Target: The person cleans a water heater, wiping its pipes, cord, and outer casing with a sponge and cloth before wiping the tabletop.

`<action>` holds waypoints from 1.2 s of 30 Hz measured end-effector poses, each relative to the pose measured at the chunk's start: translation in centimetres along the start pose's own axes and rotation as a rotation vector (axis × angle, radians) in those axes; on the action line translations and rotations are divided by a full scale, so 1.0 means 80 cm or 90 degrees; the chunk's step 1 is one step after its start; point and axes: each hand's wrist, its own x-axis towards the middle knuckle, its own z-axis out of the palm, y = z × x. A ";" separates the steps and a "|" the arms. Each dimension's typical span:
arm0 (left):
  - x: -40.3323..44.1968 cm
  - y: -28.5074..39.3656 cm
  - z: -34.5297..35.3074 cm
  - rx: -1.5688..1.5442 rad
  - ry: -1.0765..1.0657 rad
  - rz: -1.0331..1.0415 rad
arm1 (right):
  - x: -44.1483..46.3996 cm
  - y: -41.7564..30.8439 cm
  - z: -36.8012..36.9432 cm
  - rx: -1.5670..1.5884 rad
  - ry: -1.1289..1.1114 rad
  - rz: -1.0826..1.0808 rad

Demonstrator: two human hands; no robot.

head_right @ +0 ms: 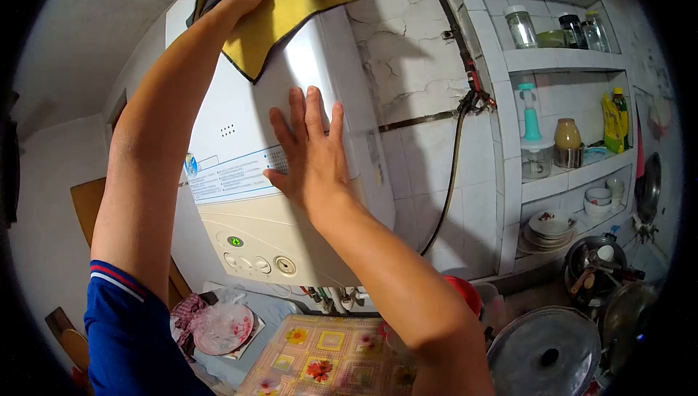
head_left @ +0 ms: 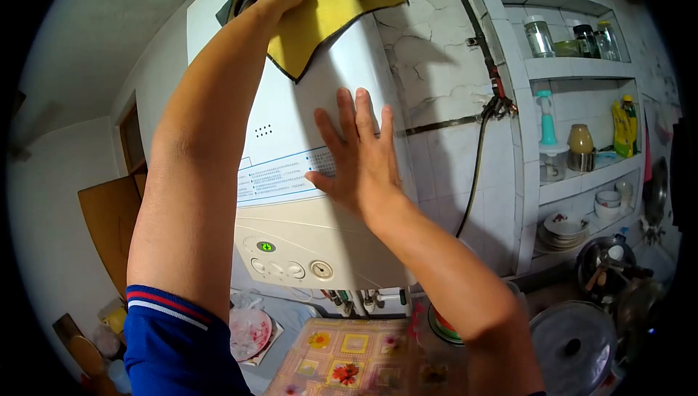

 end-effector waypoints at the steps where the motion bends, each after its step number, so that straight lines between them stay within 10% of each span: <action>1: -0.002 0.001 0.000 0.014 0.010 0.000 | 0.000 0.000 -0.001 0.002 0.000 0.001; 25: -0.073 0.099 -0.002 0.139 0.112 -0.020 | 0.001 0.003 0.002 0.021 0.017 -0.002; 34: -0.012 -0.062 0.000 -0.259 -0.003 -0.092 | 0.000 0.002 0.008 0.039 0.038 -0.004; 36: 0.060 -0.129 0.046 -0.033 -0.165 -0.096 | 0.000 0.001 0.003 0.012 0.024 -0.002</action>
